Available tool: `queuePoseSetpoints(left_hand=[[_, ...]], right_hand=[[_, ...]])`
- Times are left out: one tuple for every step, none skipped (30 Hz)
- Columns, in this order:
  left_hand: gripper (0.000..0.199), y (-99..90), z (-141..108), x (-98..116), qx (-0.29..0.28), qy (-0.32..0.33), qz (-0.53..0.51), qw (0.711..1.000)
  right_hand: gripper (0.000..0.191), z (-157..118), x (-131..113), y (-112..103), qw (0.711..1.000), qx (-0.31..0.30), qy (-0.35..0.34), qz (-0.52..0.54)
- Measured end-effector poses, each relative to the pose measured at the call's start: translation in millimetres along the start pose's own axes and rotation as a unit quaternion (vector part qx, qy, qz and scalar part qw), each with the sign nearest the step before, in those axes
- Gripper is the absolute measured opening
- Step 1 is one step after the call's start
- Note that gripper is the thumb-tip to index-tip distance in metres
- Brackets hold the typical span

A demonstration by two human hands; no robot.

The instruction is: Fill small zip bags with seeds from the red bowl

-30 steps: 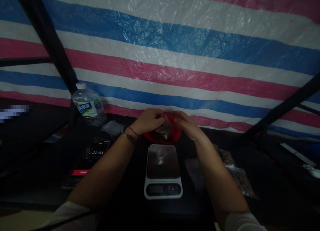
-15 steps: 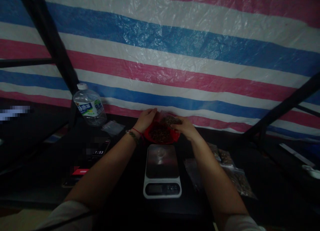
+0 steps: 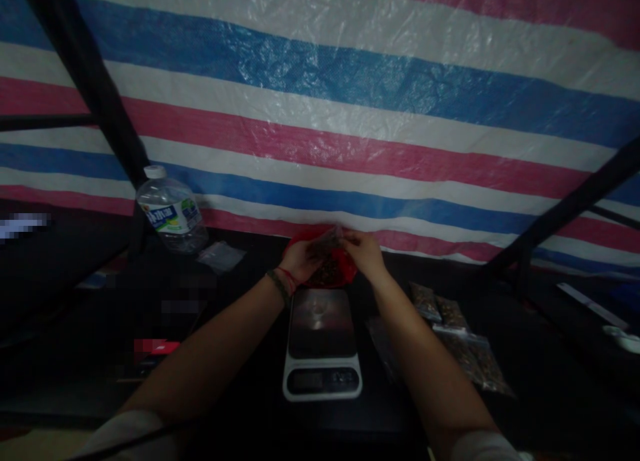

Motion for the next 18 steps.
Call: queuePoseSetpoints(left_hand=[[0.014,-1.0,0,-2,0.007,-0.006,-0.003,1.0],[0.014,-2.7,0,-3,0.018,-0.011,-0.007,1.0],[0.014,-4.4,0,-4,0.028,-0.012,-0.012,0.999],[0.015,-5.5,0,-4,0.034,-0.013,-0.017,0.999],[0.016,-5.7,0,-4,0.034,-0.013,-0.021,0.999],[0.017,-5.4,0,-3,0.032,-0.011,-0.025,0.999],[0.017,-4.6,0,-1,0.027,-0.008,-0.029,0.999],[0.017,-3.6,-1,1,0.022,-0.001,-0.03,0.999],[0.017,-2.6,-1,3,0.018,0.006,-0.028,0.999],[0.017,-1.5,-2,5,0.016,0.012,-0.024,0.999],[0.017,-0.5,-3,8,0.016,0.019,-0.021,0.999],[0.017,0.4,-4,9,0.018,0.025,-0.018,0.999],[0.017,1.6,-4,11,0.018,0.032,-0.018,0.999],[0.016,3.3,-5,13,0.016,0.04,-0.019,0.999],[0.016,5.3,-6,15,0.012,0.05,-0.021,0.998],[0.015,7.2,-7,17,0.007,0.062,-0.02,0.998],[0.014,8.9,-7,18,0.001,0.072,-0.016,0.997],[0.014,10.1,-8,19,-0.003,0.078,-0.01,0.997]], right_hand=[[0.022,0,-1,2,1.0,-0.009,-0.007,-0.002],[0.023,-1,-2,3,1.0,-0.016,-0.011,-0.002],[0.023,-1,-2,4,1.0,-0.015,-0.014,-0.003],[0.023,-1,-3,4,1.0,-0.009,-0.016,-0.003],[0.023,-2,-5,3,1.0,0.003,-0.022,-0.005],[0.022,-3,-8,1,0.999,0.021,-0.032,-0.006],[0.022,-3,-11,-2,0.998,0.043,-0.046,-0.006],[0.022,-5,-15,-4,0.996,0.061,-0.063,-0.006],[0.021,-6,-19,-6,0.994,0.074,-0.08,-0.01],[0.02,-7,-23,-6,0.992,0.081,-0.095,-0.017],[0.02,-8,-26,-7,0.99,0.084,-0.108,-0.025],[0.019,-9,-29,-7,0.989,0.088,-0.116,-0.033],[0.019,-10,-32,-8,0.987,0.094,-0.122,-0.04],[0.018,-12,-34,-9,0.986,0.101,-0.126,-0.046],[0.018,-12,-36,-10,0.985,0.105,-0.129,-0.05],[0.018,-13,-37,-11,0.984,0.107,-0.131,-0.052],[0.019,-14,-39,-11,0.984,0.11,-0.133,-0.053],[0.019,-14,-40,-11,0.983,0.114,-0.135,-0.051]])
Point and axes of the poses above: each hand's wrist, its own z-axis towards the middle knuckle, its own y-axis out of the palm, x = y × z, the point moved 7 cm from there along z, towards the middle knuckle, and after that the axes turned 5 degrees about -z, right-handed, at the moved point
